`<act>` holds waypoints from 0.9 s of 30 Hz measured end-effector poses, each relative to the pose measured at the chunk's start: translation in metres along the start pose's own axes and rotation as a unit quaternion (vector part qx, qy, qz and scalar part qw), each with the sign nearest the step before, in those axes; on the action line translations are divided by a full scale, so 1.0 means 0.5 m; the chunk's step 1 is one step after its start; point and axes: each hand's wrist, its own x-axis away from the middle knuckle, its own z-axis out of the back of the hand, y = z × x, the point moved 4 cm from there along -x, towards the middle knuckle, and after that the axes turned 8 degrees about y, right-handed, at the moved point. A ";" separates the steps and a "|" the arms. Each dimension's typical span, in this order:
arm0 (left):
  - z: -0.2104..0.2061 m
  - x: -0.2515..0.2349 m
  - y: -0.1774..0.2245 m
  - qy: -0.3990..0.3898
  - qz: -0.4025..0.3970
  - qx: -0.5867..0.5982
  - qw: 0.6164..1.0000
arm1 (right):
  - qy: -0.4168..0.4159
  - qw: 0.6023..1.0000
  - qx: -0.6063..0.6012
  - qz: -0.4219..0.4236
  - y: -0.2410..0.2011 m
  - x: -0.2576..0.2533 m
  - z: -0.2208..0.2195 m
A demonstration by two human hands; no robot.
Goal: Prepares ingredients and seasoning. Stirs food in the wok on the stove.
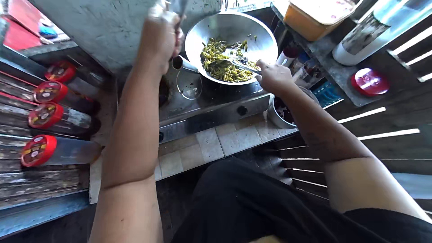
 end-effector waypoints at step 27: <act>0.488 0.545 -0.545 0.401 0.232 0.071 0.883 | -0.057 0.958 -0.070 -0.273 0.092 -0.126 0.145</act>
